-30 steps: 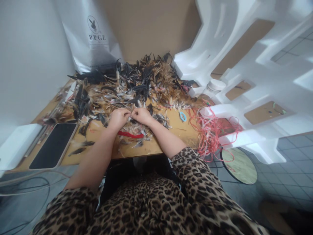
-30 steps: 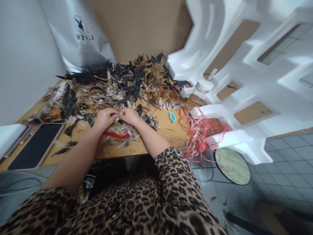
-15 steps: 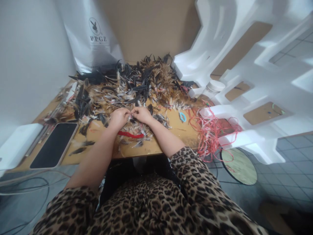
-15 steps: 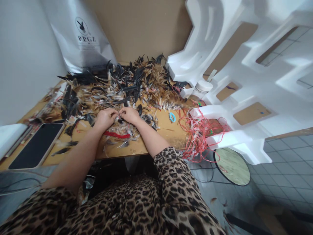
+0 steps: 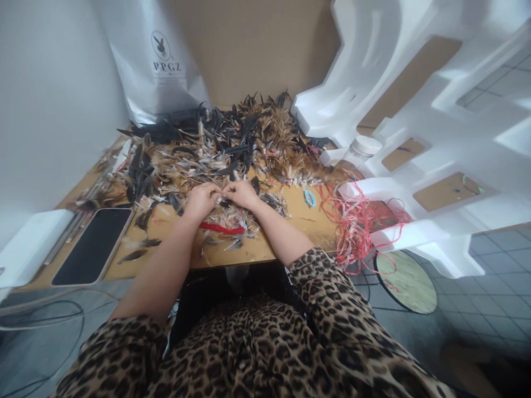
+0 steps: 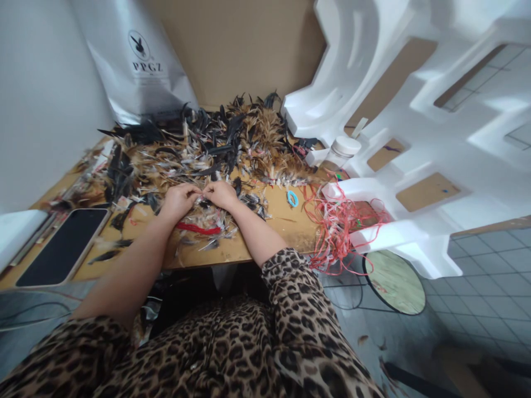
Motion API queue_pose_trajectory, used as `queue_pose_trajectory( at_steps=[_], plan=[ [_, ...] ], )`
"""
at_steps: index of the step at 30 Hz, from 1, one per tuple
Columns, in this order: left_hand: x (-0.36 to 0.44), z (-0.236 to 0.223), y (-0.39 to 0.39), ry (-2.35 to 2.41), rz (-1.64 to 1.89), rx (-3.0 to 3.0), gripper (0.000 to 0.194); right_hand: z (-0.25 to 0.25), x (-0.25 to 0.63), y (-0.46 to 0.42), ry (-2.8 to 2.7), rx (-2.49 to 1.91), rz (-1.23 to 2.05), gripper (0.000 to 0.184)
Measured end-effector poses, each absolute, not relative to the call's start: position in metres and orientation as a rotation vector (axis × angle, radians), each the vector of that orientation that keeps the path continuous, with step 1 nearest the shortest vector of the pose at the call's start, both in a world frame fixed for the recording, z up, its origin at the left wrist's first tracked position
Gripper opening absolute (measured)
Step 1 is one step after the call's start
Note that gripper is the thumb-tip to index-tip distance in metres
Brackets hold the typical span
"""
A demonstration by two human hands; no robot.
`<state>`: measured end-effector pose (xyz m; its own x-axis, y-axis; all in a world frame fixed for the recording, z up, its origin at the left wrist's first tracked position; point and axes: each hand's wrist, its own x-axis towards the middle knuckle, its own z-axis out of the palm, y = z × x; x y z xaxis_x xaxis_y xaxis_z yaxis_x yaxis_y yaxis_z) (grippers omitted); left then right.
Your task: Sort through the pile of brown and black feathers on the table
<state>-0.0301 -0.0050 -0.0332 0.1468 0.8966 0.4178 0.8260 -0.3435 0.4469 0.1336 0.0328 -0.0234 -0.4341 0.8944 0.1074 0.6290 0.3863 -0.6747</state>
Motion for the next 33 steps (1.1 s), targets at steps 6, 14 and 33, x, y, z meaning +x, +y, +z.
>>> queue_pose_trajectory(
  at_steps=[6,14,33],
  plan=[
    [-0.031,-0.036,-0.004,1.742,0.981,2.246,0.019,-0.02,0.133,0.03,-2.213,-1.349,0.726,0.017],
    [-0.033,-0.034,-0.006,1.777,0.929,2.285,0.02,-0.02,0.134,0.028,-2.162,-1.337,0.662,0.017],
    [-0.037,-0.025,-0.011,1.854,0.791,2.285,0.017,-0.021,0.137,0.032,-2.105,-1.465,0.644,0.016]
  ],
)
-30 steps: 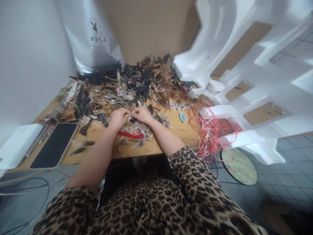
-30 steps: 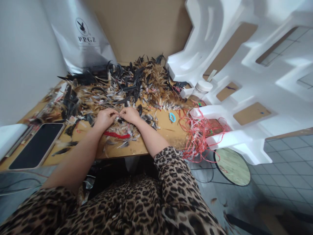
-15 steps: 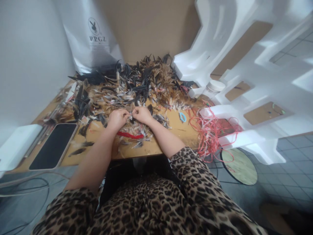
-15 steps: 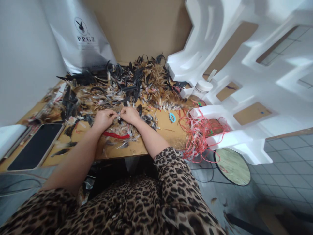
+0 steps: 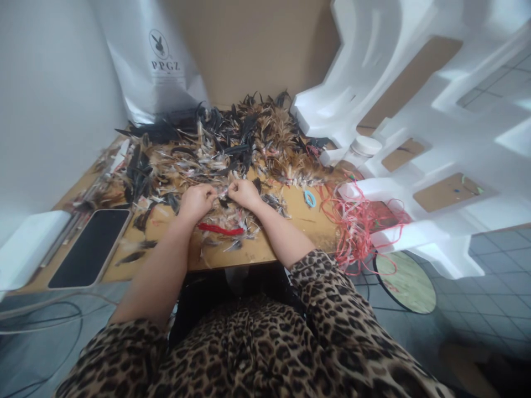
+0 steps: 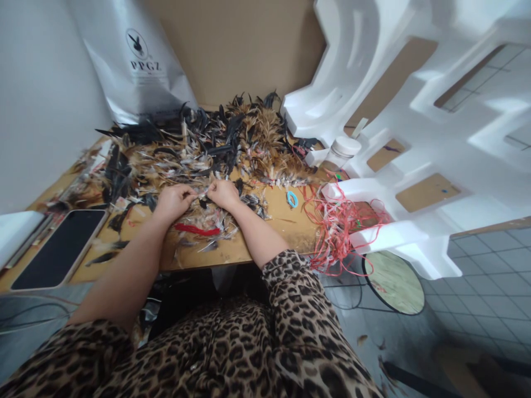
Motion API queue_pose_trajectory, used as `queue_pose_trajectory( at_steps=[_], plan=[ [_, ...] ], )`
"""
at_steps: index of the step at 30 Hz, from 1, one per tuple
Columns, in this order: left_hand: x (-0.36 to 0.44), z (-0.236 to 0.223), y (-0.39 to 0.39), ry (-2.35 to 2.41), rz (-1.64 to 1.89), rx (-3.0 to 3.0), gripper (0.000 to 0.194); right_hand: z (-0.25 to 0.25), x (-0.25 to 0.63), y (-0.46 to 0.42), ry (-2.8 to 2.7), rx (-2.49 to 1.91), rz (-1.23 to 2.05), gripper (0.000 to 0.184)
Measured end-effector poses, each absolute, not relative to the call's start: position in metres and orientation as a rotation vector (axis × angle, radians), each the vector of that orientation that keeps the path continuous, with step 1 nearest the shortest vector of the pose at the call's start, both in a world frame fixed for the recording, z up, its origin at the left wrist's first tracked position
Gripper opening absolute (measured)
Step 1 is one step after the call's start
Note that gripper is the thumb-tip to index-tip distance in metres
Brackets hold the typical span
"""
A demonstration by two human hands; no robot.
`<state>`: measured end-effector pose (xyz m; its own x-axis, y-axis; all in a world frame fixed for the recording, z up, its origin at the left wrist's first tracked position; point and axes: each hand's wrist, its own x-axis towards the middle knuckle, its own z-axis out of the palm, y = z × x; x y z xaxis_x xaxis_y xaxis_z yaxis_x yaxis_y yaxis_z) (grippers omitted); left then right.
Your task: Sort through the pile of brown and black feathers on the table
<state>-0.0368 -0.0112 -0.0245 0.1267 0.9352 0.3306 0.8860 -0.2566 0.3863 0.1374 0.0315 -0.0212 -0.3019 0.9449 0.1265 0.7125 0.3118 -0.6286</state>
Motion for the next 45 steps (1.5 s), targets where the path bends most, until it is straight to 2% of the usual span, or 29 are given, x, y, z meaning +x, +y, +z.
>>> queue_pose_trajectory(
  at_steps=[16,29,33,38,45],
  plan=[
    [-0.042,-0.027,-0.009,1.796,0.801,2.293,0.016,-0.022,0.142,0.033,-2.046,-1.477,0.644,0.017],
    [-0.038,-0.021,-0.012,1.753,0.948,2.111,0.014,-0.022,0.144,0.031,-2.05,-1.49,0.531,0.017],
    [-0.035,-0.021,-0.011,1.691,1.1,1.799,0.015,-0.02,0.146,0.031,-2.026,-1.427,0.541,0.016],
    [-0.029,-0.014,-0.011,1.323,1.281,1.148,0.029,-0.015,0.147,0.027,-1.978,-1.22,0.57,0.018],
    [-0.026,-0.01,-0.011,1.095,1.111,0.807,0.035,-0.007,0.141,0.018,-1.908,-1.112,0.555,0.019]
  ],
)
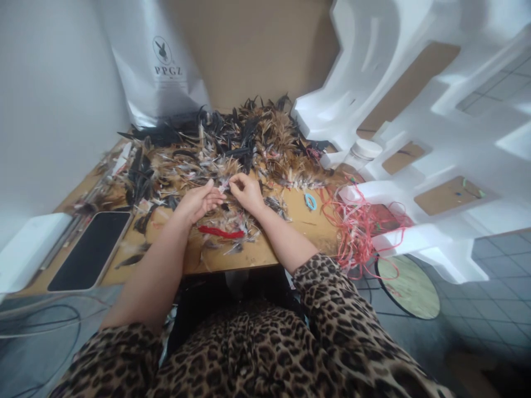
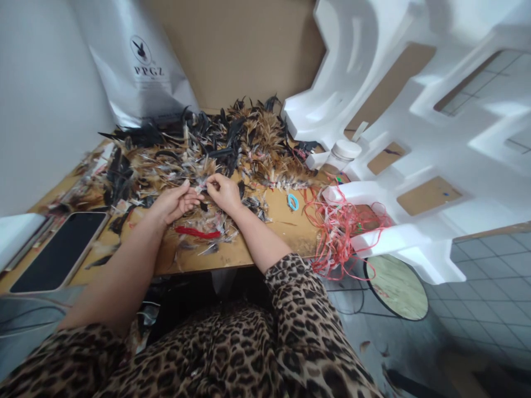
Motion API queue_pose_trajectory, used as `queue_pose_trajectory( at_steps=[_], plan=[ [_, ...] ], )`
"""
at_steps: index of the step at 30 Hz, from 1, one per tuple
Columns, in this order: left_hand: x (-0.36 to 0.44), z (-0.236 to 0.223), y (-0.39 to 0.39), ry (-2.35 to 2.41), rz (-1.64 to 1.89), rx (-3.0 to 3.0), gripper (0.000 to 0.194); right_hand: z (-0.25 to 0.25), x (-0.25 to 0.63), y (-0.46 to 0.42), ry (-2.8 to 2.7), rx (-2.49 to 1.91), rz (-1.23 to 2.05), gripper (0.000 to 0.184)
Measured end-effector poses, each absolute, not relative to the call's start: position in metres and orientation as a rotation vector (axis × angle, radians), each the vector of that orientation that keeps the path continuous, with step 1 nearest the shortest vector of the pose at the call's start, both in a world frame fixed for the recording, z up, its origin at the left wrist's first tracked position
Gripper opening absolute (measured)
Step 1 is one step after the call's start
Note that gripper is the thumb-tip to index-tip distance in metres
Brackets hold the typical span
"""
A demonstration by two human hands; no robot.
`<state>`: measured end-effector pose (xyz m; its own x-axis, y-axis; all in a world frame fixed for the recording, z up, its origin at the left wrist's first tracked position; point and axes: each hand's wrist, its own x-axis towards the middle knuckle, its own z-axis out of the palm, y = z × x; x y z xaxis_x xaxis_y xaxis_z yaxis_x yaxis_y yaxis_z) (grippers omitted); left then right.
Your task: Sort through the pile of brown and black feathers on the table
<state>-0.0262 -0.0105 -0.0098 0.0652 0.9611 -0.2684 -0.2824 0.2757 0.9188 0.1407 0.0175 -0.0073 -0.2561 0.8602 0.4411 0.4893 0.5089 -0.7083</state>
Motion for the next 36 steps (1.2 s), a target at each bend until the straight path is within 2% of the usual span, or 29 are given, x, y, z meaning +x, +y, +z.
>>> queue_pose_trajectory(
  at_steps=[4,9,18,23,30,36],
  plan=[
    [-0.026,-0.011,-0.011,1.008,1.016,0.807,0.03,-0.008,0.138,0.015,-1.895,-1.062,0.57,0.02],
    [-0.026,-0.009,-0.014,0.929,1.041,0.745,0.008,-0.01,0.136,0.014,-1.948,-1.023,0.541,0.019],
    [-0.019,-0.009,-0.011,1.264,1.388,0.949,0.024,-0.005,0.139,0.014,-1.833,-1.061,0.566,0.017],
    [-0.013,-0.012,-0.011,1.468,1.494,1.198,0.024,-0.009,0.13,0.013,-1.737,-1.032,0.769,0.029],
    [-0.011,-0.022,-0.01,1.536,1.539,1.491,0.02,-0.016,0.123,0.021,-1.45,-0.983,1.09,0.027],
    [-0.009,-0.017,-0.012,1.436,1.511,1.354,0.027,-0.013,0.128,0.022,-1.364,-0.901,1.257,0.023]
  ],
)
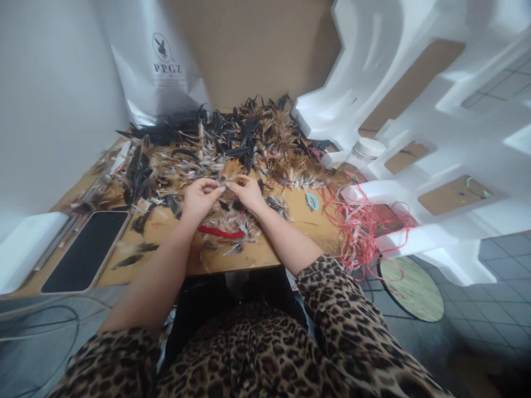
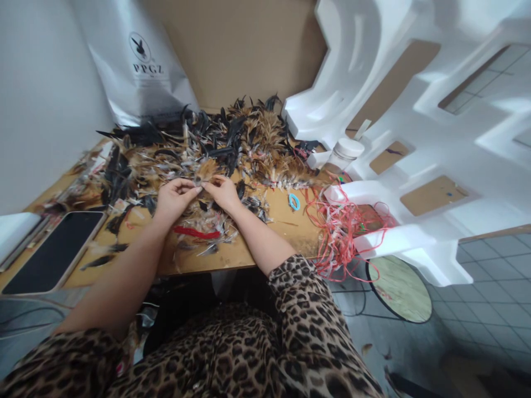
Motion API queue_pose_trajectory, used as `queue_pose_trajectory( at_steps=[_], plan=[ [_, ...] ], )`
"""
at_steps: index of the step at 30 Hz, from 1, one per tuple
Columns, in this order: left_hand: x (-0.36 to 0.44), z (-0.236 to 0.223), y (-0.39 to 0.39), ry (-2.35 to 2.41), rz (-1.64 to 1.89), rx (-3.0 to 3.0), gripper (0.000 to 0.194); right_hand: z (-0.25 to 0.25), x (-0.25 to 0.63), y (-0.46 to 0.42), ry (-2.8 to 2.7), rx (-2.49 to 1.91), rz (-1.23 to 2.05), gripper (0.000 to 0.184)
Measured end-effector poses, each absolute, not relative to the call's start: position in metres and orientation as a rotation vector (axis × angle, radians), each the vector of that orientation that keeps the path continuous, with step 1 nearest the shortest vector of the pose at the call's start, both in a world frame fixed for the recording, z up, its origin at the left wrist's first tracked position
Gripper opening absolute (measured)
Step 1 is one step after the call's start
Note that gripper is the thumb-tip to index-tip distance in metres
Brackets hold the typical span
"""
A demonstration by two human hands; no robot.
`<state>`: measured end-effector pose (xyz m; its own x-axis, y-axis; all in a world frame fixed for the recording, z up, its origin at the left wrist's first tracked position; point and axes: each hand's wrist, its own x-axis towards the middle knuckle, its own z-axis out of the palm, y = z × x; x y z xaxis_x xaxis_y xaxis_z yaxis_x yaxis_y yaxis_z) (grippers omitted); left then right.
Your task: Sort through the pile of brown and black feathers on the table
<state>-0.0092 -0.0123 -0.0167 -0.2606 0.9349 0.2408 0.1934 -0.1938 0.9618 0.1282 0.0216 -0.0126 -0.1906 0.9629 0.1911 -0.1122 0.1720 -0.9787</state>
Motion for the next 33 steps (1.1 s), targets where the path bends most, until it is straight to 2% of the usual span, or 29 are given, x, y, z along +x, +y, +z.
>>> queue_pose_trajectory(
  at_steps=[10,17,27,33],
  plan=[
    [-0.0163,-0.0171,-0.0121,1.26,1.418,1.083,0.029,-0.0102,0.1289,0.0195,-1.362,-0.823,1.4,0.023],
    [-0.0122,-0.0117,-0.0119,1.096,1.502,0.935,0.027,-0.0107,0.123,0.0163,-1.177,-0.79,1.682,0.021],
    [-0.0093,-0.0159,-0.0113,1.086,1.488,0.976,0.026,-0.0109,0.1301,0.0198,-1.409,-0.862,1.361,0.015],
    [-0.0066,-0.0093,-0.0136,1.047,1.507,0.872,0.025,-0.0147,0.1245,0.019,-1.19,-0.86,1.639,0.015]
  ],
)
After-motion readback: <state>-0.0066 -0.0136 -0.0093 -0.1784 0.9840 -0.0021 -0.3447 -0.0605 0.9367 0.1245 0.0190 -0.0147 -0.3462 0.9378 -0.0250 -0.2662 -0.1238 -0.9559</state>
